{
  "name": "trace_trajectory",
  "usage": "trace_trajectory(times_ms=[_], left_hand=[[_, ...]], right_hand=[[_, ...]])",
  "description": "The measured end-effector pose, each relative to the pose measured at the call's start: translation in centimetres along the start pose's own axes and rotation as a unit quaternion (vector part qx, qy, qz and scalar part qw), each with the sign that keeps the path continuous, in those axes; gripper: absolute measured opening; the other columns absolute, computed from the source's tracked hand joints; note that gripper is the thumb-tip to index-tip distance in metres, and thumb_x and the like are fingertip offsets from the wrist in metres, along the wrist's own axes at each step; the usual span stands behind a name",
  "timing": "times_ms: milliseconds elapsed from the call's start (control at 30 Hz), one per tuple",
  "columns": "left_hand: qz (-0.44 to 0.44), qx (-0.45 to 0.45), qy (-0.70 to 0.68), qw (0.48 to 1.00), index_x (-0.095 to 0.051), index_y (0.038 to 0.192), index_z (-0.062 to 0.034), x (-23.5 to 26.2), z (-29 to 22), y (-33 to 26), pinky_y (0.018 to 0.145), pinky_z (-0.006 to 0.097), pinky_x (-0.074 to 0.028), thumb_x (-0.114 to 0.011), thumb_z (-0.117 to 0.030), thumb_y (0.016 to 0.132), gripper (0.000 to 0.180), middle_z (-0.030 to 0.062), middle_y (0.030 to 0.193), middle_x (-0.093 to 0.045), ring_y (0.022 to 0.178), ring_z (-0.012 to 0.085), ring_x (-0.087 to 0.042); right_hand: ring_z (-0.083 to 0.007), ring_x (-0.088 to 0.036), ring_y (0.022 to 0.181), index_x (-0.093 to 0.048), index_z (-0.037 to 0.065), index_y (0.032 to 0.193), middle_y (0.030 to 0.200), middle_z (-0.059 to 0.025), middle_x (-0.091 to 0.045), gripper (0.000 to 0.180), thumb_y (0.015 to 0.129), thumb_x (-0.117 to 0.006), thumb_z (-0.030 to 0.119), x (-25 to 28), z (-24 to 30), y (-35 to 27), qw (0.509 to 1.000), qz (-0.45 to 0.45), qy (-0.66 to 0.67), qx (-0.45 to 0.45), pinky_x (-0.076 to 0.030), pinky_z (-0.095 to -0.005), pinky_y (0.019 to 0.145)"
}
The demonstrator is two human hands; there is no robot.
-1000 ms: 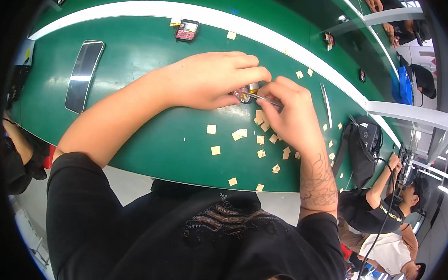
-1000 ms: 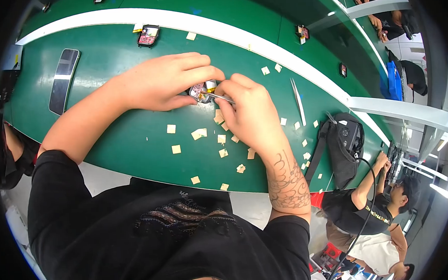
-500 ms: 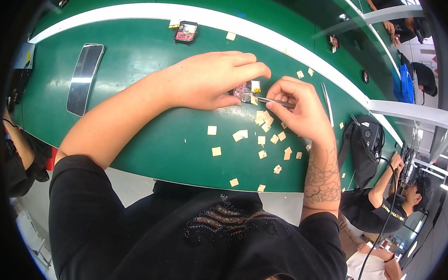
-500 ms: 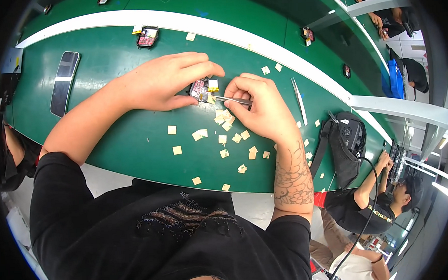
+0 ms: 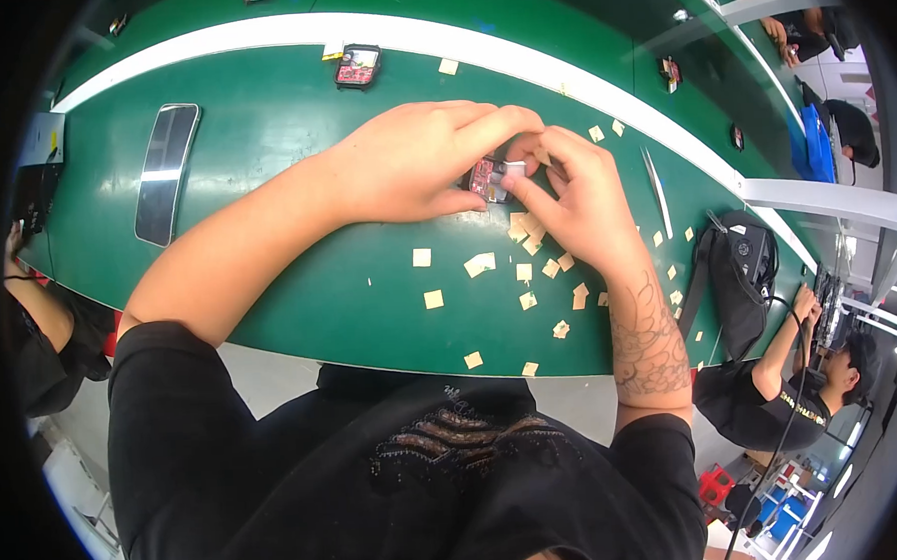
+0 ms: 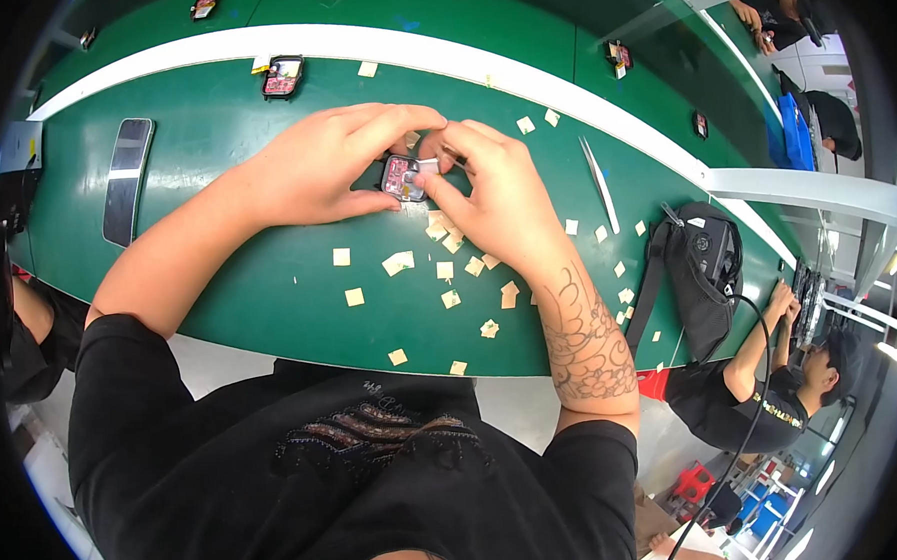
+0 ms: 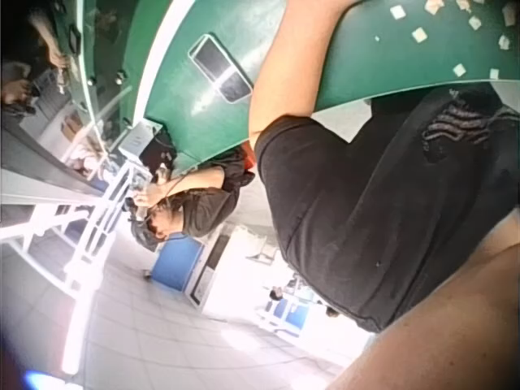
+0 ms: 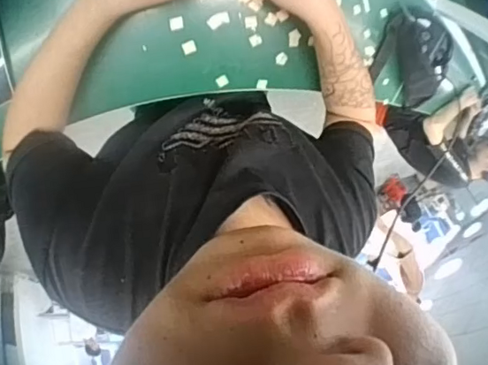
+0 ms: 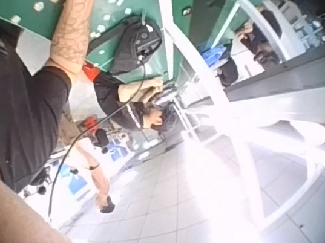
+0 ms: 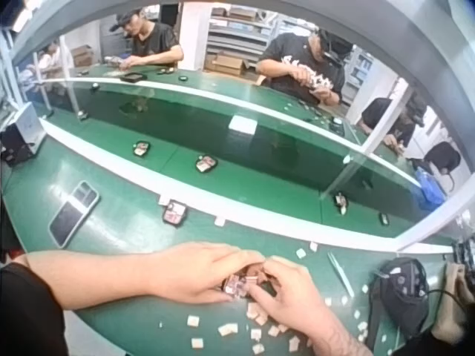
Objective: Assembling small electronic components at a factory workbench using hands and a small tool.
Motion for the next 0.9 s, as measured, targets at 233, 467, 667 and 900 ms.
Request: trace_trajectory(times_ms=[233, 467, 667, 900], left_hand=[[-0.006, -0.04, 0.028, 0.999, -0.06, 0.133, -0.0106, -0.3, 0.4, -0.3, 0.091, 0.046, -0.058, -0.088, -0.01, 0.079, 0.061, 0.0105, 0.111, -0.071, 0.105, 0.035, -0.07], [-0.025, 0.01, 0.032, 0.999, -0.063, 0.121, -0.0103, -0.2, 0.0, -0.1, 0.089, 0.046, -0.056, -0.087, -0.011, 0.08, 0.047, 0.011, 0.109, -0.065, 0.107, 0.0345, -0.066], [-0.06, -0.037, 0.053, 0.996, -0.064, 0.124, -0.01, 1.0, -0.3, 0.2, 0.098, 0.045, -0.055, -0.089, -0.011, 0.079, 0.052, 0.0111, 0.116, -0.066, 0.116, 0.0334, -0.063], [0.009, -0.05, 0.019, 0.999, -0.067, 0.125, -0.0097, 0.0, 1.4, 0.1, 0.105, 0.046, -0.052, -0.091, -0.011, 0.076, 0.055, 0.011, 0.123, -0.069, 0.122, 0.0324, -0.062]], right_hand=[[-0.007, -0.058, 0.081, -0.07, -0.001, 0.107, 0.093, -0.0042, -0.066, 0.017, 0.091, -0.076, -0.006, 0.2, -1.4, -0.1, 0.992, -0.044, 0.096, -0.065, -0.047, -0.0249, 0.068], [-0.0057, -0.055, 0.078, -0.073, -0.001, 0.104, 0.09, -0.0021, -0.066, 0.013, 0.093, -0.077, -0.005, 0.2, -1.9, -0.3, 0.99, -0.035, 0.126, -0.059, -0.045, -0.0252, 0.065], [-0.0101, -0.061, 0.079, -0.074, 0.001, 0.109, 0.091, -0.0054, -0.068, 0.015, 0.095, -0.076, -0.002, 0.3, -1.4, -0.2, 0.994, -0.003, 0.105, -0.028, -0.048, -0.0273, 0.067], [-0.0144, -0.067, 0.083, -0.075, 0.001, 0.121, 0.106, -0.0111, -0.076, 0.025, 0.097, -0.073, -0.003, 0.6, -1.0, -0.2, 0.996, 0.061, 0.059, -0.023, -0.053, -0.0286, 0.073]])
Point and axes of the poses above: each hand's wrist, its own y-axis towards the middle knuckle, its own x-axis out of the back of the hand, z = x × y, the point moved 9 cm from there along y, towards the middle knuckle
